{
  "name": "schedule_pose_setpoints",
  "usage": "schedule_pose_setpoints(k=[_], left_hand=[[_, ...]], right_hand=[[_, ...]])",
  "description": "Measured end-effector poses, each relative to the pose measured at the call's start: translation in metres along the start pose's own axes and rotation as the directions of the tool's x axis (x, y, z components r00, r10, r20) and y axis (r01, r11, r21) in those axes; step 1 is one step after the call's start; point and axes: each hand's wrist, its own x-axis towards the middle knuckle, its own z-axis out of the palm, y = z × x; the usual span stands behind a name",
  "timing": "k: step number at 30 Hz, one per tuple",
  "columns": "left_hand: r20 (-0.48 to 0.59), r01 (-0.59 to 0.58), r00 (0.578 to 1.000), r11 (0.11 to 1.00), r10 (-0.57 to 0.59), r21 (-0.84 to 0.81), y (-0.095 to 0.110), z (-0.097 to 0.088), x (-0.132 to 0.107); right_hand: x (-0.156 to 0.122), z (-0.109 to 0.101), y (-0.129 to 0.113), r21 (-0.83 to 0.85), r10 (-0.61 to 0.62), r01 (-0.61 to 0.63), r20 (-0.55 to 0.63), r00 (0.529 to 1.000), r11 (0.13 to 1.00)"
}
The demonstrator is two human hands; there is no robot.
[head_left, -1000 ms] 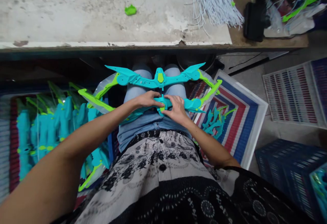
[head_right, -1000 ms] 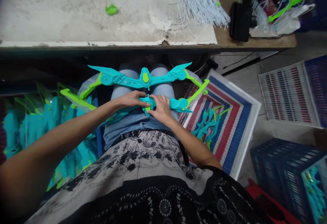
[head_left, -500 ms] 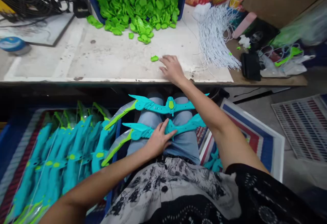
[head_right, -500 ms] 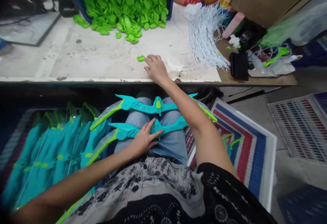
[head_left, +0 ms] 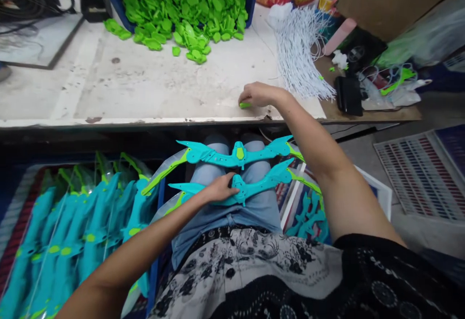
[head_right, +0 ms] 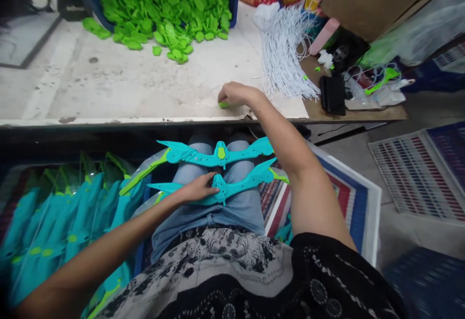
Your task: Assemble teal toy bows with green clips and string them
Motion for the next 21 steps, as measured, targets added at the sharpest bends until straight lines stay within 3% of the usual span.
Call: schedule_pose_setpoints(k=[4, 9, 15, 21], left_hand=[[0.024, 0.000, 1.000, 0.998, 0.001, -0.066, 0.001, -0.003, 0.003], [0.070, 0.019, 0.997, 0.989, -0.009, -0.144, 0.002, -0.010, 0.003], [0.119, 0.097, 0.991, 0.928, -0.057, -0.359, -0.002, -0.009, 0.007], [0.126, 0.125, 0.990, 0.848, -0.070, -0.516, -0.005, -0.004, 0.011]], right_hand=[[-0.001, 0.009, 0.013, 0.057, 0.055, -0.047, -0.164, 0.985, 0.997], [-0.012, 0.039, -0.004, 0.096, 0.274, -0.257, -0.413, 0.869, 0.962], [-0.021, 0.048, -0.045, 0.002, 0.395, -0.430, -0.398, 0.828, 0.903], [-0.030, 0.047, -0.041, -0.005, 0.343, -0.385, -0.445, 0.827, 0.923]])
